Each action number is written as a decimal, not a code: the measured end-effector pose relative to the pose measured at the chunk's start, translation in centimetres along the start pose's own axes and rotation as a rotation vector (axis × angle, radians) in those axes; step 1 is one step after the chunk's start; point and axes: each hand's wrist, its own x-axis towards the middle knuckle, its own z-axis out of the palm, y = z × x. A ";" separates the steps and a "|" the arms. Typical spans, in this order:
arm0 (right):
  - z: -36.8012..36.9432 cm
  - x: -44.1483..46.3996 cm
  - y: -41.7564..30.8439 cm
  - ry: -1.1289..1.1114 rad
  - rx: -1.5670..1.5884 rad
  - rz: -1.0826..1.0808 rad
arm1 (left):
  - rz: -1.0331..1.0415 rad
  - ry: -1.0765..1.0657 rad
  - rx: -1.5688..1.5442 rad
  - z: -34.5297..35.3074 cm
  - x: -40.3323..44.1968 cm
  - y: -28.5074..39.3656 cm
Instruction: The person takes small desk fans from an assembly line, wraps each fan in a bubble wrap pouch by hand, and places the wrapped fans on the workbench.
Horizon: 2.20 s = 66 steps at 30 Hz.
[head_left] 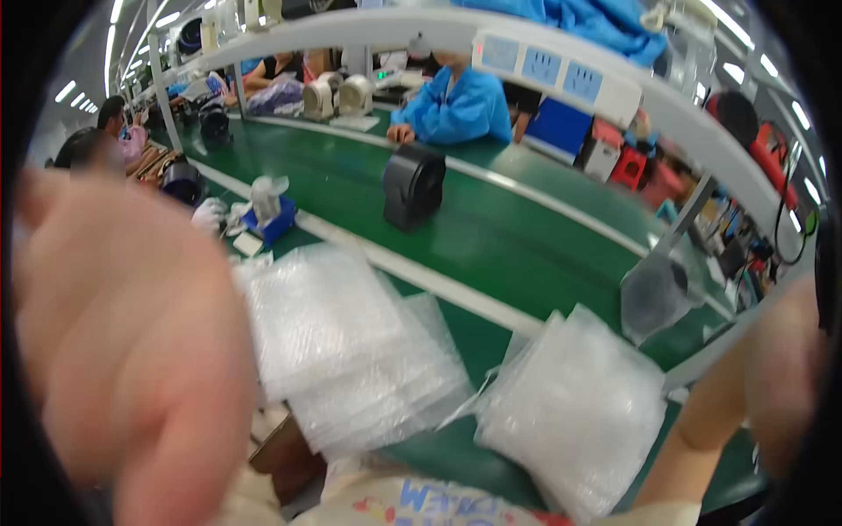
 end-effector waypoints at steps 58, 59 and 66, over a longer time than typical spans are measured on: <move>13.8 -18.0 9.3 0.513 0.842 1.721 | -1.366 -1.333 0.381 -2.0 -23.6 6.2; 13.9 -17.7 9.0 0.500 0.862 1.746 | -1.363 -1.357 0.372 -2.1 -23.6 6.1; 16.2 -15.8 5.0 0.404 1.144 1.598 | -1.462 -1.257 0.485 -2.3 -24.0 5.7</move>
